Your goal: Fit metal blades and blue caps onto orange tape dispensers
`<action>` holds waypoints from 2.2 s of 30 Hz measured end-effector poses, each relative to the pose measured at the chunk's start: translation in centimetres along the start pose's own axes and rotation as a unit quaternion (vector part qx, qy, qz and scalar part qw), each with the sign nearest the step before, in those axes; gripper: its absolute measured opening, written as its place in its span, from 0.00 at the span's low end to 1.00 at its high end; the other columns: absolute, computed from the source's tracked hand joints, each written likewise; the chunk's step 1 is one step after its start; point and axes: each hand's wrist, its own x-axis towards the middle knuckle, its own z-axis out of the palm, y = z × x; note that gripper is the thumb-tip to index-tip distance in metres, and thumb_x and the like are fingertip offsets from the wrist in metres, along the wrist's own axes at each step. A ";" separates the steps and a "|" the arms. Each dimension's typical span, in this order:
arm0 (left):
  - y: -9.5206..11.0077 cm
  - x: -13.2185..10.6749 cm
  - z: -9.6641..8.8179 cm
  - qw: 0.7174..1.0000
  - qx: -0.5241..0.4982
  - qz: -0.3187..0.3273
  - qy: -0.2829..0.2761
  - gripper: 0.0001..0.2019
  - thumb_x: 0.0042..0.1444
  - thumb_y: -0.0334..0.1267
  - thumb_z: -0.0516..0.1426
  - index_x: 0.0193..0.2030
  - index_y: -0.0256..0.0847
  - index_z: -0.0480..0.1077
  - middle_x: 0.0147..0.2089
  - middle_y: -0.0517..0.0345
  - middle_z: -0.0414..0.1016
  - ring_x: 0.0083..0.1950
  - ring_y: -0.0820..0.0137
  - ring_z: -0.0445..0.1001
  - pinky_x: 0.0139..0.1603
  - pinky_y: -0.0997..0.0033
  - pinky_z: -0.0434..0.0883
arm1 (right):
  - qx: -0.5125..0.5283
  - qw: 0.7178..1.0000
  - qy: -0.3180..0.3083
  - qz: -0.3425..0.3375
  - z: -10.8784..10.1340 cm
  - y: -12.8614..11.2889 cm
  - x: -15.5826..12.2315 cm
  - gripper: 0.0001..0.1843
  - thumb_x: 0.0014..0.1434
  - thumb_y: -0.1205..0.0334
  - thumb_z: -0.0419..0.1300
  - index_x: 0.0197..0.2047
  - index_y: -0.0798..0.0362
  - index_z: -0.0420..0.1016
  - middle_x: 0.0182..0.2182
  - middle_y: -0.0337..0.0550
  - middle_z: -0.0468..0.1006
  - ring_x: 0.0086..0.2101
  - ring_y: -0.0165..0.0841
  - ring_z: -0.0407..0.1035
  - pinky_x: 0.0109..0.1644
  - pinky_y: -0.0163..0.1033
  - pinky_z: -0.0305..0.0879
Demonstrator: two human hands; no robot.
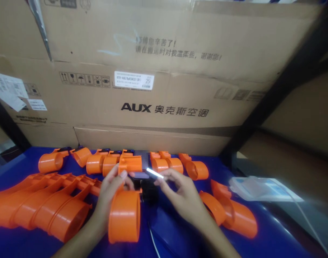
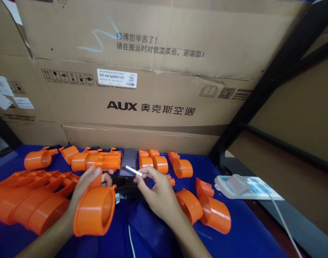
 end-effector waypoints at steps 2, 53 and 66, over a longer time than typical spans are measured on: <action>-0.1 -0.1 0.6 0.999 0.031 0.023 0.018 0.16 0.53 0.48 0.67 0.42 0.42 0.71 0.25 0.61 0.77 0.21 0.74 0.72 0.23 0.78 0.68 | 0.074 0.996 0.053 0.020 -0.3 0.1 0.1 0.08 0.66 0.56 0.61 0.40 0.50 0.76 0.33 0.41 0.79 0.35 0.36 0.74 0.41 0.40 0.70; -1.2 -0.3 0.9 0.973 0.217 0.046 -0.067 0.22 0.61 0.48 0.62 0.58 0.40 0.72 0.46 0.48 0.83 0.29 0.72 0.73 0.31 0.72 0.71 | 0.079 0.988 0.126 0.035 0.9 0.1 -0.6 0.14 0.65 0.54 0.63 0.49 0.50 0.81 0.43 0.46 0.85 0.42 0.42 0.79 0.50 0.47 0.74; -1.2 -0.8 0.7 0.966 0.251 0.059 -0.037 0.24 0.60 0.50 0.62 0.59 0.39 0.75 0.35 0.53 0.82 0.27 0.71 0.71 0.29 0.73 0.70 | -0.044 0.996 0.037 -0.062 2.2 -0.7 -2.0 0.22 0.72 0.60 0.53 0.66 0.48 0.70 0.63 0.51 0.73 0.61 0.47 0.69 0.67 0.60 0.62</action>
